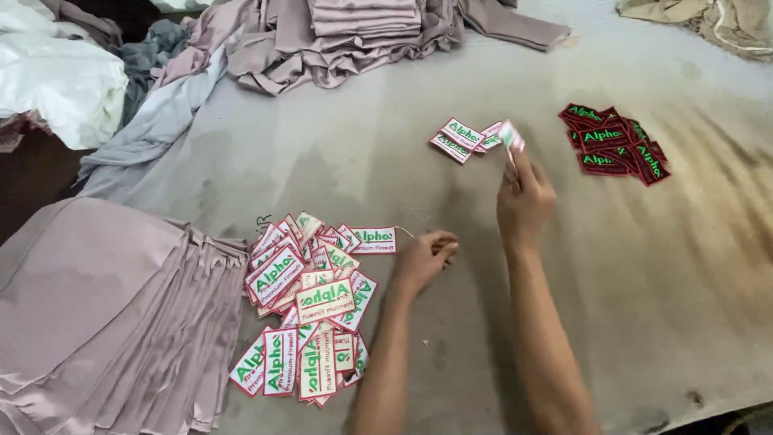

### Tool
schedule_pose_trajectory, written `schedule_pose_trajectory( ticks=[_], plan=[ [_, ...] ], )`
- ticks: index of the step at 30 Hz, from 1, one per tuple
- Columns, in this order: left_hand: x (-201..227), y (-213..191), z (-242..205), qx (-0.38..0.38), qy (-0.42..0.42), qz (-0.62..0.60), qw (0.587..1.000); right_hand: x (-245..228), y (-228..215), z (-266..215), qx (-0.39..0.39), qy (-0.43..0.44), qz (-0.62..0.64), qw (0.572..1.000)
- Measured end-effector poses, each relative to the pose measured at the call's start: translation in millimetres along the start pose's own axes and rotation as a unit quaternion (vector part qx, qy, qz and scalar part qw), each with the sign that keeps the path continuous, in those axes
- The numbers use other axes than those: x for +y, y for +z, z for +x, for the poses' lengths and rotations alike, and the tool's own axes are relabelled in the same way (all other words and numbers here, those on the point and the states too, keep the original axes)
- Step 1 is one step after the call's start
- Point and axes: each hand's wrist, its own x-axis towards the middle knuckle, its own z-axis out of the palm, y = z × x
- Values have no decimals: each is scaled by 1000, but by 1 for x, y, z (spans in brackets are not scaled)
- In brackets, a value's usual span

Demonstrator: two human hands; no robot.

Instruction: Trimming loose threads from clothing patches using small scissors and sorting them into piles.

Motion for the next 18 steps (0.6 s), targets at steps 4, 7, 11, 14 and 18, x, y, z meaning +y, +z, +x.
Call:
schedule_pose_trajectory(
  ticks=[4,7,11,14,18],
  plan=[
    [10,-9,-2,7,-19,23,1000,-10,35,19,-129,28,-148,980],
    [16,-14,-2,17,-8,14,1000,-13,49,1,-250,163,-95,950],
    [-24,-3,6,4,13,0,1000,-56,17,-51,-157,279,263,910],
    [-41,4,28,1,19,-16,1000,-104,-34,-50,-121,284,526,793],
    [-49,12,31,27,-48,-103,993,-200,-160,-10,-153,219,790,551]
  ],
)
